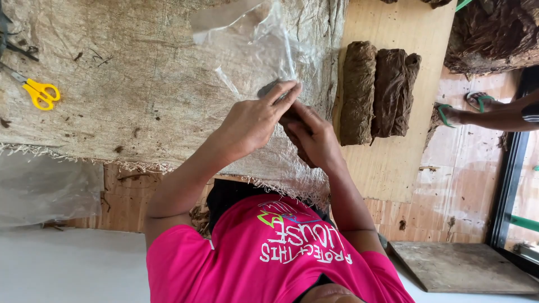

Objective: The person places dried leaf bundles into clear plastic bags, seals them, and sets them aside. The person then handles empty plastic bags, folding and arranging them on the work surface.

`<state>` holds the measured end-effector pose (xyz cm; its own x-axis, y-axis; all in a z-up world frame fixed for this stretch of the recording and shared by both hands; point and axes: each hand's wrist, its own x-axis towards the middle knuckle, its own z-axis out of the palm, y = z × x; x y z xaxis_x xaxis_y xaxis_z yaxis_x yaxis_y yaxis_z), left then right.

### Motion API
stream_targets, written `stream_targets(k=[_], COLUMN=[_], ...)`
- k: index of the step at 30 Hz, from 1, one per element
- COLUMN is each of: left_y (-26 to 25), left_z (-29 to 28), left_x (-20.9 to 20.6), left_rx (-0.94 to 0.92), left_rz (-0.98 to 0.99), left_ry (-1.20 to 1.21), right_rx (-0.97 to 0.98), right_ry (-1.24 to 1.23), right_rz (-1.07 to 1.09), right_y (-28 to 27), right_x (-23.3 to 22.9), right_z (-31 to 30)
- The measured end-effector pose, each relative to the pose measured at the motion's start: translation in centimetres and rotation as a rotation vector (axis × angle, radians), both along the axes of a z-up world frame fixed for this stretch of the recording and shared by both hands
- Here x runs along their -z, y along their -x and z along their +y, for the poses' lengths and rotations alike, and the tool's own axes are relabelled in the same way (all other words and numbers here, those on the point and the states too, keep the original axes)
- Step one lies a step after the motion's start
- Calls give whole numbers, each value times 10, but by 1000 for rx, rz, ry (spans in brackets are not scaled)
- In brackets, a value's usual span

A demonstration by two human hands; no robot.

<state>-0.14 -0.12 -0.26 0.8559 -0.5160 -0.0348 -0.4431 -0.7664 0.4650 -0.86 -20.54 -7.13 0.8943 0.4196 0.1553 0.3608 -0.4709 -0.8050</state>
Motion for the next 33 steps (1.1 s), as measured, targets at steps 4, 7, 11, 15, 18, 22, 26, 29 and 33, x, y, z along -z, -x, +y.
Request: stream_targets(k=[4,7,11,15,18,22,26,29,33], left_y=[3,8,25,32,30,27,28,34,39], left_z=[-4,-13,-24,-29,-25,-24,-26,-27,-28], left_x=[5,12,7,12,-1,-2,8,2,-11], left_rx=[19,93,189,170,114,107,147,205,301], left_rz=[-77,-104,-121,-154,-180,-216,-194,-136,-197], left_ry=[-92,-99,-59,-86,-102,-80,-55,-24,-177], right_rx=[101,126,148,61,118,192,178,191,-68], right_ry=[-639,-549,-548,-560,-753,-1077,-1081,-742,-629], right_rz=[498,561,583,591,662,785,689,482,232], right_y=[1,13,-4,0,8,-8,8,19,18], right_x=[1,-19,51,52,24,74,62,51,7], right_z=[-2,11,-16,-21,-5,-21,-4,2,20])
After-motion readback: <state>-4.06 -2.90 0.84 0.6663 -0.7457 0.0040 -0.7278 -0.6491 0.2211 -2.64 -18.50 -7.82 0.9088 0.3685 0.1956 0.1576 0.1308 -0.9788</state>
